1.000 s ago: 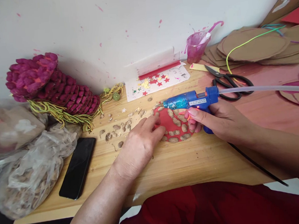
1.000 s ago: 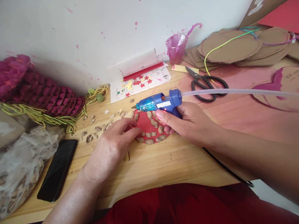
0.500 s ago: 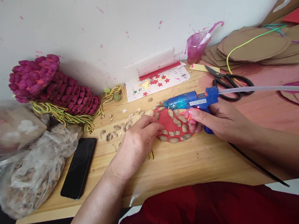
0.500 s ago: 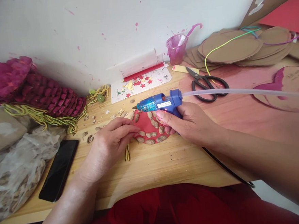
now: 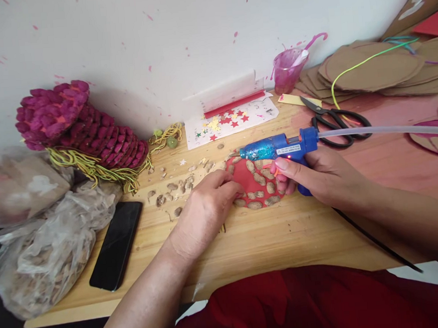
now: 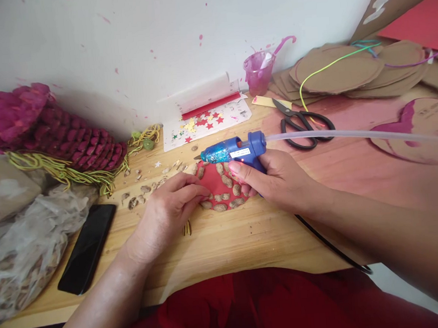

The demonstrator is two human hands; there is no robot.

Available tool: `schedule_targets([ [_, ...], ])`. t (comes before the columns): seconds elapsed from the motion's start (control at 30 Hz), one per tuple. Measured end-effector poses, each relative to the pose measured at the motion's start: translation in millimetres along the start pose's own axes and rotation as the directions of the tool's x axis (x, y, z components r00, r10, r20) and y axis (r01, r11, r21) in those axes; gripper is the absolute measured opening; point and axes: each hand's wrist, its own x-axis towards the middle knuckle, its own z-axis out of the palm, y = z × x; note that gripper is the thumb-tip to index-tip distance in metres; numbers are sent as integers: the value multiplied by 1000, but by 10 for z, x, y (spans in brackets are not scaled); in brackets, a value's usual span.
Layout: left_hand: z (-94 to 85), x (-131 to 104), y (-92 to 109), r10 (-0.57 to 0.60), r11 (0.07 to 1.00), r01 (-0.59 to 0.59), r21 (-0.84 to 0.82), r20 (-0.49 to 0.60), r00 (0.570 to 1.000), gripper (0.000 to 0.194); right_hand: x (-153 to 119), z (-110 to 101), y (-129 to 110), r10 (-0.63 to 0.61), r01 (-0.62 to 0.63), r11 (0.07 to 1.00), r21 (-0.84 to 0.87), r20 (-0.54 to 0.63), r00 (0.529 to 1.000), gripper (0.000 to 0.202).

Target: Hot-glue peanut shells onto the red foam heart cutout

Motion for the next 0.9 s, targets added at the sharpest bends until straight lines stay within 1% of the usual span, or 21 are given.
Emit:
schedule_targets([
  [0.27,5,1,8,-14,1000,14,17,0,1000,18,5,12,-10,9,-9,1000,-9,0,1000,43],
  [0.4,8,3,13,-11,1000,12,17,-18,1000,18,4,11,-17,13,-13,1000,-7,4,1000,43],
  [0.7,18,2,39,-55,998,55,-6,-4,998,18,13,3,-33,14,-14,999,33,7,1000,43],
  [0.8,-3,6,10,-56,997,55,-57,-18,998,19,13,-8,-17,36,-38,996,87,20,999,40],
  [0.9,-55,16,-29,-105,981,102,-166,-11,994,22,9,-14,-25,56,-60,985,159,35,998,39],
])
